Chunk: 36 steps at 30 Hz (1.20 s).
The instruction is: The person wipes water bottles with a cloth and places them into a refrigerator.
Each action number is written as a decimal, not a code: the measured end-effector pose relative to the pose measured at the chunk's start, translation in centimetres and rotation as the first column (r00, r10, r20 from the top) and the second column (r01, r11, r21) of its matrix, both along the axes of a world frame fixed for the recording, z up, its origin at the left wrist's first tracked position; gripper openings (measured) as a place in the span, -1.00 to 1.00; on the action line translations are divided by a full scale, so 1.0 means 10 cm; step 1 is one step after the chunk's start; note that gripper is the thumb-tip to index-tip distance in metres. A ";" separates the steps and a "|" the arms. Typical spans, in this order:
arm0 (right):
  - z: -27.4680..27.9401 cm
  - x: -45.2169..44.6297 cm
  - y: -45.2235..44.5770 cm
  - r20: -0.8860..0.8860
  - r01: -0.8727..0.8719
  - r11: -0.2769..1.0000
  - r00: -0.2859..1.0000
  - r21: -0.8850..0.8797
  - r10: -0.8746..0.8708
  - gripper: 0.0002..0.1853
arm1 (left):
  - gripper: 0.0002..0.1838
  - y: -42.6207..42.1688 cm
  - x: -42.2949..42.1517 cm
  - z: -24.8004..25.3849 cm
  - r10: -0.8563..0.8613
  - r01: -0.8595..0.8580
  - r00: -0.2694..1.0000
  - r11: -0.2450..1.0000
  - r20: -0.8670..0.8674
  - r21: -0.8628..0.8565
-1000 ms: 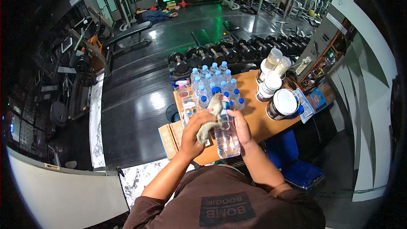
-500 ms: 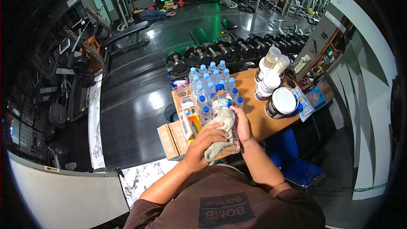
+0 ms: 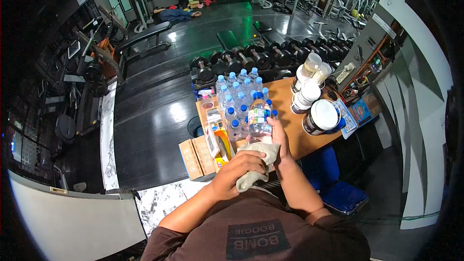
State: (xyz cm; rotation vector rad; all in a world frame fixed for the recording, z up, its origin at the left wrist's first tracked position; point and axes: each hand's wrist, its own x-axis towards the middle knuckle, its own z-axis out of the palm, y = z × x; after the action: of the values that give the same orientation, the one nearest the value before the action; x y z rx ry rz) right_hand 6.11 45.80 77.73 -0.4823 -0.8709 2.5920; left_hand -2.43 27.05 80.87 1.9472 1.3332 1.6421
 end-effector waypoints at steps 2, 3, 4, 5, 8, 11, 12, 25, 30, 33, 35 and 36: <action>0.07 0.01 -0.05 0.032 -0.024 1.000 0.999 -0.012 0.024 -0.58 | -0.65 0.02 -0.02 -0.01 0.028 -0.028 1.000 0.999 0.003 0.031; -0.02 0.00 -0.04 0.031 -0.024 1.000 0.999 -0.014 0.024 -0.58 | -0.65 0.06 -0.04 0.00 0.028 -0.029 1.000 0.999 0.002 0.030; -0.15 -0.02 -0.02 0.035 -0.028 0.999 0.999 0.018 0.027 -0.57 | -0.70 0.11 -0.06 0.01 0.145 -0.145 0.989 0.989 0.005 0.024; -0.27 -0.02 0.00 0.038 -0.032 0.998 0.999 0.050 0.030 -0.56 | -0.75 0.16 -0.08 0.03 0.260 -0.261 0.965 0.965 0.008 0.019; -0.04 -0.02 -0.16 0.039 0.045 0.999 0.998 0.029 -0.046 -0.56 | -0.79 0.19 -0.15 0.01 0.241 -0.241 0.970 0.970 -0.018 -0.006; -0.51 -0.09 0.13 0.032 0.073 0.997 0.997 0.032 -0.074 -0.61 | -0.65 0.11 -0.07 0.05 0.102 -0.103 0.992 0.995 -0.077 -0.006; -0.30 -0.07 0.09 0.043 0.051 0.999 0.998 -0.009 -0.050 -0.60 | -0.66 0.06 -0.01 0.06 0.021 -0.022 0.998 0.999 -0.058 -0.024; -0.16 -0.04 -0.02 0.052 0.066 0.997 0.996 0.042 -0.068 -0.52 | -0.70 0.17 -0.06 -0.02 0.166 -0.167 0.984 0.986 -0.060 -0.010; -0.13 0.01 0.08 -0.022 -0.062 0.997 0.998 -0.042 0.061 -0.48 | -0.65 -0.01 0.04 0.00 -0.052 0.052 0.999 0.999 0.012 -0.009; -0.18 -0.03 0.02 0.038 -0.006 0.997 0.999 -0.081 0.009 -0.47 | -0.72 0.06 -0.05 -0.01 0.078 -0.077 0.997 0.997 -0.028 0.011; -0.19 -0.04 -0.03 -0.013 0.017 1.000 1.000 0.016 -0.017 -0.47 | -0.74 0.17 -0.08 0.02 0.168 -0.168 0.986 0.985 -0.012 0.031; -0.18 -0.05 -0.04 -0.015 0.013 1.000 1.000 0.018 -0.013 -0.47 | -0.76 0.23 -0.11 -0.02 0.212 -0.212 0.977 0.977 -0.006 0.013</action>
State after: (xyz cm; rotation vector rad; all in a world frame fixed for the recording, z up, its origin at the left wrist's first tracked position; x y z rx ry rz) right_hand 5.64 45.44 75.91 -0.4616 -0.8829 2.5705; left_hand -3.55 29.34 80.67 1.8742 1.5849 1.7417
